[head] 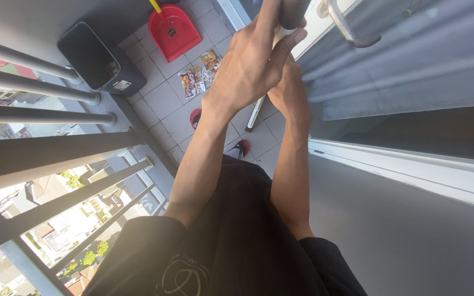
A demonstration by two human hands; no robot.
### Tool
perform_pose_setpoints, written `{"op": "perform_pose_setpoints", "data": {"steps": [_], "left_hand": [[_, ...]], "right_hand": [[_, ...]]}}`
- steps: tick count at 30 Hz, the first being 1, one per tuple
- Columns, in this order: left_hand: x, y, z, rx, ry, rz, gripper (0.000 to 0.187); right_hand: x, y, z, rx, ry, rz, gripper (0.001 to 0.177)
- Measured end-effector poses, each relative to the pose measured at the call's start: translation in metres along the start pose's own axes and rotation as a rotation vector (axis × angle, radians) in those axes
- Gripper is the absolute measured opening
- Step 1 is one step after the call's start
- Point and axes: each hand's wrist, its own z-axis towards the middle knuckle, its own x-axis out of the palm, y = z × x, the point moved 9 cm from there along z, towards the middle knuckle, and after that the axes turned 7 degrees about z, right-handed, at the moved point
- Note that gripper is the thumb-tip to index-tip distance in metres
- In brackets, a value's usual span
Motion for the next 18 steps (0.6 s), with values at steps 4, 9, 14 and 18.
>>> {"op": "perform_pose_setpoints", "data": {"steps": [4, 9, 14, 18], "left_hand": [[-0.007, -0.006, 0.003, 0.070, -0.071, -0.077, 0.053], [-0.008, 0.009, 0.007, -0.063, -0.038, 0.027, 0.054], [-0.015, 0.024, 0.014, -0.073, -0.075, 0.043, 0.053], [-0.022, 0.029, 0.030, -0.028, -0.091, 0.015, 0.049]], "right_hand": [[0.001, -0.008, 0.005, 0.035, 0.013, -0.012, 0.042], [0.009, 0.004, 0.015, -0.010, 0.023, -0.025, 0.045], [0.020, -0.009, 0.033, 0.028, 0.042, -0.034, 0.047], [0.023, -0.013, 0.052, -0.044, 0.043, -0.045, 0.045]]}}
